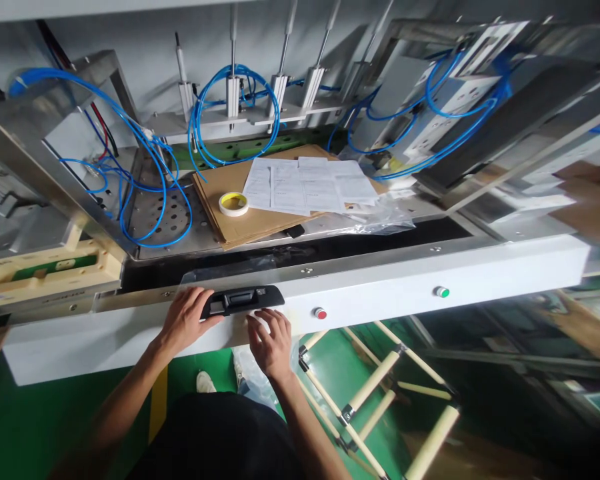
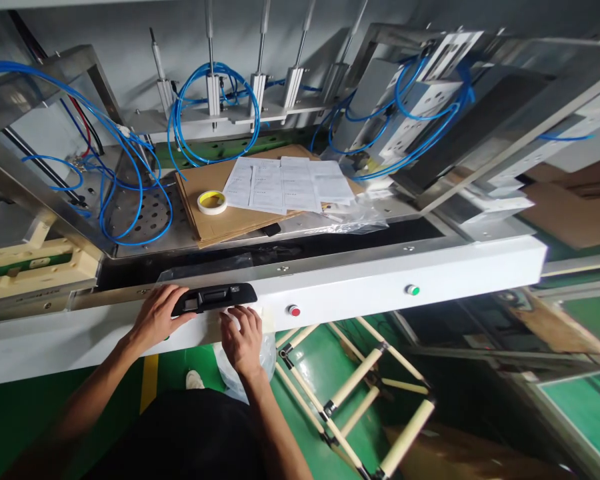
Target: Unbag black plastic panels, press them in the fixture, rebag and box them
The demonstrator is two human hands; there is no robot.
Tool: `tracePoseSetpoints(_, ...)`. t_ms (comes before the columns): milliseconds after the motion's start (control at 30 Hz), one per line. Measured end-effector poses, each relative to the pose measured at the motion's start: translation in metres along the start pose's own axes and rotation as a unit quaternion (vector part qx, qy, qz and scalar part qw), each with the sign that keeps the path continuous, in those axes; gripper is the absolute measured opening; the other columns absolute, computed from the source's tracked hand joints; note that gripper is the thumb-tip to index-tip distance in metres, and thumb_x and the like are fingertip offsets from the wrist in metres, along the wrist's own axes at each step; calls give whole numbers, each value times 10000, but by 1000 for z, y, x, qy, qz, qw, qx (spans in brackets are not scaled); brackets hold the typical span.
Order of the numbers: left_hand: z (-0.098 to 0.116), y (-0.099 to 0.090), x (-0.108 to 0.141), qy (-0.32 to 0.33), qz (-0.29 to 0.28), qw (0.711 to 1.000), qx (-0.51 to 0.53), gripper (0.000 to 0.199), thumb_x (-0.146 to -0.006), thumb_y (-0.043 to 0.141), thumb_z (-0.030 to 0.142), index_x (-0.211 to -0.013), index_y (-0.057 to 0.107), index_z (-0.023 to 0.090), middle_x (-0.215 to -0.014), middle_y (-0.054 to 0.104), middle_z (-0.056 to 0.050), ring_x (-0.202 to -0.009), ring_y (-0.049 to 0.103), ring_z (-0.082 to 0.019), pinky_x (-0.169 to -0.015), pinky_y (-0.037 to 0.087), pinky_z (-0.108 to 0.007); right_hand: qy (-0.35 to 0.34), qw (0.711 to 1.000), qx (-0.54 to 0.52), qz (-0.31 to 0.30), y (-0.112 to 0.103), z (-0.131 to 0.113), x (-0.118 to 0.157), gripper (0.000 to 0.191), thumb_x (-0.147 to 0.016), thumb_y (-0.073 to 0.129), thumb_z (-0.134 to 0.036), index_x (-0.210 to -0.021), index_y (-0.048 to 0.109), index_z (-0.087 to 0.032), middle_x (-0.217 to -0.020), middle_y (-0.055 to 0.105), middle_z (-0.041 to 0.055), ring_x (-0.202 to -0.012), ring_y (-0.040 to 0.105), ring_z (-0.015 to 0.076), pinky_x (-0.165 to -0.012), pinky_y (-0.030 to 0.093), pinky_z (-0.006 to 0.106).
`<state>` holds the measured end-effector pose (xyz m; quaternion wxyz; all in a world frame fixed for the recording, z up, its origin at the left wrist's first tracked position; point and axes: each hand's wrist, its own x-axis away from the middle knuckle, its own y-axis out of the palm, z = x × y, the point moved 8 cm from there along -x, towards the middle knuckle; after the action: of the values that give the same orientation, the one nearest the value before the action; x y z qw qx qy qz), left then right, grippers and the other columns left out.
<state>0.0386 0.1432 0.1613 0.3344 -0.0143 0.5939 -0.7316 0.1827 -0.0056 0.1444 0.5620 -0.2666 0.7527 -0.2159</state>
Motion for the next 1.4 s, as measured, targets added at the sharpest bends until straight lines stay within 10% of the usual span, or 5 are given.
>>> tracePoseSetpoints(400, -9, -22, 21, -19, -7, 995, 102, 621, -875, 786, 532, -1391, 607, 236, -1530, 588, -159, -1411, 569, -362, -1151, 522, -531, 16, 999, -4, -44, -3, -5, -41, 144, -991, 565, -144, -1045, 658, -239, -1130, 746, 64, -1213, 642, 238, -1196, 373, 473)
tracePoseSetpoints(533, -14, -32, 44, -17, 42, 994, 95, 124, -984, 665, 306, -1079, 723, 251, -1367, 700, -112, -1353, 621, -306, -1120, 534, -493, 22, 997, -26, -71, 1, -2, -52, 152, -1008, 524, -151, -1033, 645, -239, -1020, 736, 47, -1062, 660, 213, -1161, 387, 440)
tracePoseSetpoints(1067, -10, -58, 49, -118, 266, 955, 50, 77, -1024, 627, 258, -1058, 673, 205, -1012, 726, -75, -977, 693, -222, -894, 569, -367, 9, 985, 32, -168, 29, 4, -74, 164, -901, 536, -137, -1023, 632, -190, -897, 655, 67, -894, 495, 261, -864, 335, 399)
tracePoseSetpoints(1233, 61, -29, 41, 85, 156, 982, -58, 289, -1028, 593, 170, -1305, 672, 190, -1271, 770, -87, -1246, 679, -238, -1125, 501, -401, -1, 980, 37, -196, 31, 5, -80, 132, -911, 528, -150, -978, 635, -189, -857, 655, 65, -854, 492, 252, -827, 305, 391)
tracePoseSetpoints(1400, 43, 11, 21, 31, 46, 985, -165, 484, -1070, 525, 284, -1529, 542, 130, -1622, 546, -130, -1495, 518, -290, -1217, 437, -460, -12, 977, 23, -214, 36, 8, -83, 129, -882, 526, -140, -938, 631, -189, -836, 662, 61, -814, 508, 238, -789, 303, 375)
